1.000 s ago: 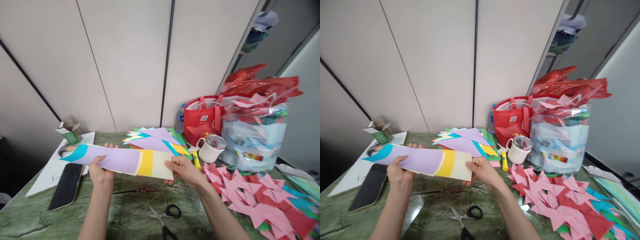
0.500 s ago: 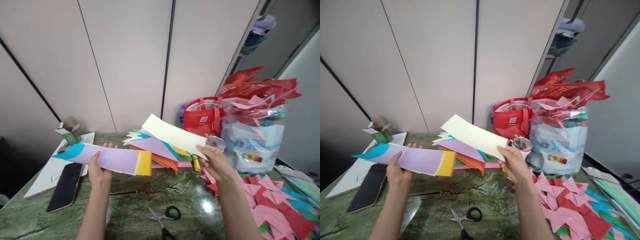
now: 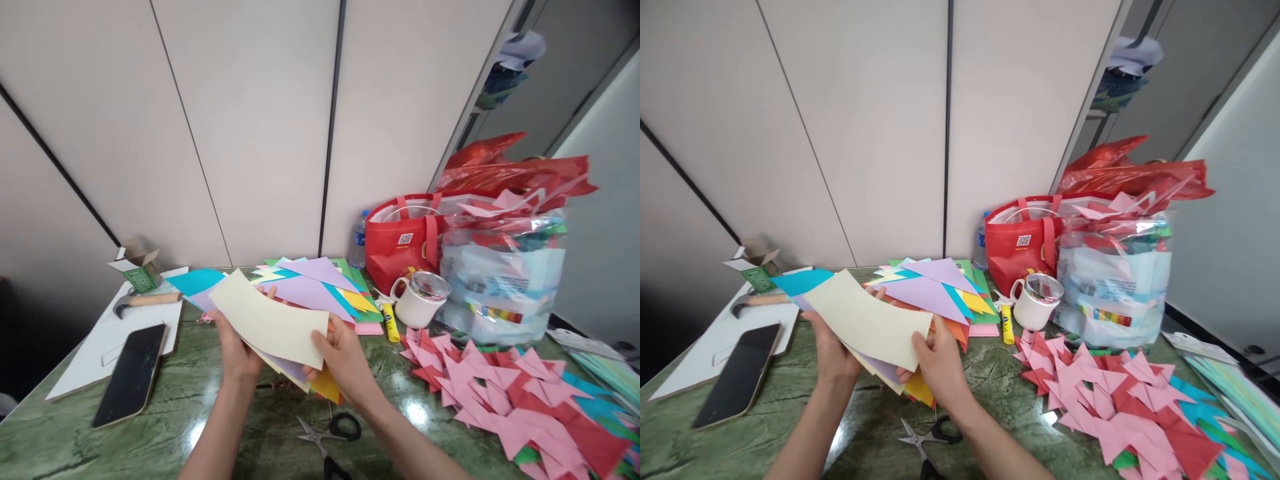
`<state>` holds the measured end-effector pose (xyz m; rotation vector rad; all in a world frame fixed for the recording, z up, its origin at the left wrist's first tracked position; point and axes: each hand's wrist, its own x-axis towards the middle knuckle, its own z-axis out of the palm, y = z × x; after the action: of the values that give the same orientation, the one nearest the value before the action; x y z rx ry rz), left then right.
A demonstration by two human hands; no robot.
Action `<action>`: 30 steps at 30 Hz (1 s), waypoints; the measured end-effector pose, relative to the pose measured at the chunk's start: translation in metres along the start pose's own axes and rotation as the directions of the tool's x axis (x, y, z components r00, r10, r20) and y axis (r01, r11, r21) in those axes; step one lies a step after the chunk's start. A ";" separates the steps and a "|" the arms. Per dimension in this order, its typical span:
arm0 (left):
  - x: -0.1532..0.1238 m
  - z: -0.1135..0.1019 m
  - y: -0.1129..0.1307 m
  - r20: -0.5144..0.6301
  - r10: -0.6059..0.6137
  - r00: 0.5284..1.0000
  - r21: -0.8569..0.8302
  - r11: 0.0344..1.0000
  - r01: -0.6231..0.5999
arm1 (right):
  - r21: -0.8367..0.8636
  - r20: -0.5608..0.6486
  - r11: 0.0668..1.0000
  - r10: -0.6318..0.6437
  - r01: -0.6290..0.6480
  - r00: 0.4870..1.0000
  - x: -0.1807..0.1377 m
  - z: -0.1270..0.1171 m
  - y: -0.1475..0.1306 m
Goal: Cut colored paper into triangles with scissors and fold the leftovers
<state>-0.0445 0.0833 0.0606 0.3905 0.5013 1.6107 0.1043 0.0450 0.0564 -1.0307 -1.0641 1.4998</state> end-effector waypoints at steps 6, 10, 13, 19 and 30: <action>-0.002 0.006 0.001 -0.038 -0.016 0.999 -0.029 0.999 0.014 | 0.036 -0.094 0.999 0.004 -0.001 0.996 -0.002 0.007 0.004; -0.003 0.002 0.004 -0.055 -0.056 0.997 -0.021 0.998 0.055 | -0.242 -0.039 0.966 -0.103 0.090 0.994 -0.006 0.004 0.004; -0.003 -0.002 0.014 -0.106 -0.003 0.994 0.013 1.000 0.005 | -0.448 -0.185 0.867 -0.330 0.219 0.926 -0.004 -0.005 0.001; -0.023 0.012 0.036 -0.004 0.209 0.978 0.219 0.954 -0.203 | 0.211 -0.230 0.976 0.094 -0.045 0.969 0.005 -0.002 0.015; -0.037 0.022 0.013 0.154 0.213 0.965 0.318 0.914 -0.252 | 0.449 0.044 0.839 0.321 -0.306 0.946 0.005 0.025 0.044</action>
<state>-0.0403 0.0473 0.0882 0.8234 0.6617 1.7208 0.0695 0.0414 0.0203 -0.9164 -0.4882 1.8759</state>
